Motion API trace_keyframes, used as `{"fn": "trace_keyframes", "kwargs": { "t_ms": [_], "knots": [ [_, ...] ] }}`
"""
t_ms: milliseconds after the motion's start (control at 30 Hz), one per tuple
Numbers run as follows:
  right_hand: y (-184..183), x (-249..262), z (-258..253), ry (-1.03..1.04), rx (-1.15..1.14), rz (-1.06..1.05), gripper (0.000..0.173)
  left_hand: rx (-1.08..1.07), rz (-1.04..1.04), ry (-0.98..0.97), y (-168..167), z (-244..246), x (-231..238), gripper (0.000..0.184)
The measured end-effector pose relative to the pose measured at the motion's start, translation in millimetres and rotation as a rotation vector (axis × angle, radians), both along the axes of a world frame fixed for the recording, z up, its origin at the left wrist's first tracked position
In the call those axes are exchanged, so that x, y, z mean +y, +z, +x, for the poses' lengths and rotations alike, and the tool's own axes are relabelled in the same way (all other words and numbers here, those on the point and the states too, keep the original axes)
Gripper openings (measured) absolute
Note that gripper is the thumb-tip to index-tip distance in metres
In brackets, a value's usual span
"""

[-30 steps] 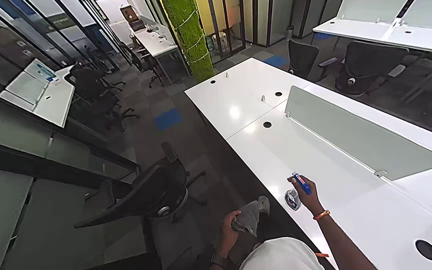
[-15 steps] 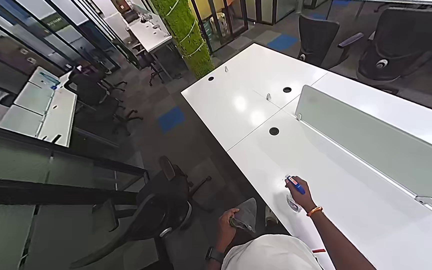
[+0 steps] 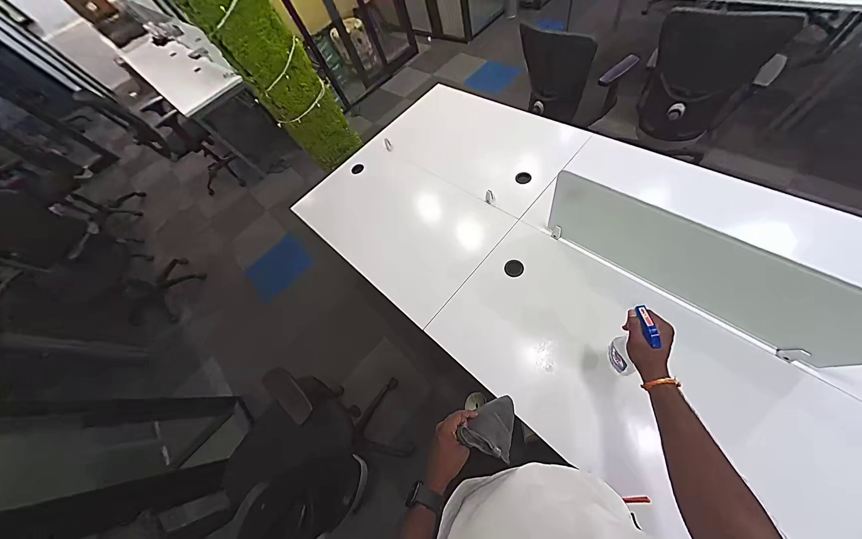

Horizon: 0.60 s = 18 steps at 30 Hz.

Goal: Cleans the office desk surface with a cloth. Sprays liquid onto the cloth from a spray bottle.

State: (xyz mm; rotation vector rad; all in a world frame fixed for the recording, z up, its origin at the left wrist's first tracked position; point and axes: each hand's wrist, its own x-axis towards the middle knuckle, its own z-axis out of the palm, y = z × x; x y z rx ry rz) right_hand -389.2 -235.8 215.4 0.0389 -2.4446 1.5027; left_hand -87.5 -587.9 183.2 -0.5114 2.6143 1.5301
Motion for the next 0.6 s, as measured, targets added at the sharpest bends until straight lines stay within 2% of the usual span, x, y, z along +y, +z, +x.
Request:
{"fn": "trace_keyframes", "kwargs": {
  "t_ms": [200,267,433,500,600],
  "knots": [
    [1.5,-28.9,24.9,0.335,-0.179,-0.168,0.026,-0.017,0.074,-0.09,-9.7,-33.5,-48.7,0.034],
    [-1.3,-55.0,31.8,0.296,-0.152,-0.205,0.024,-0.01,0.102,-0.102,-13.2,-42.1,-66.4,0.033],
    [-3.3,-121.4,38.8,0.07,-0.032,-0.231,0.033,0.006,0.149,-0.106,-17.6,-48.2,-108.8,0.031],
    [-2.1,-138.4,37.7,0.126,-0.077,-0.255,0.028,0.048,0.16,-0.13,-22.6,-45.1,-128.5,0.029],
    [0.3,-157.1,40.8,0.246,-0.172,-0.304,0.027,0.057,0.161,-0.276,-19.9,-34.1,-172.1,0.033]
  ]
}}
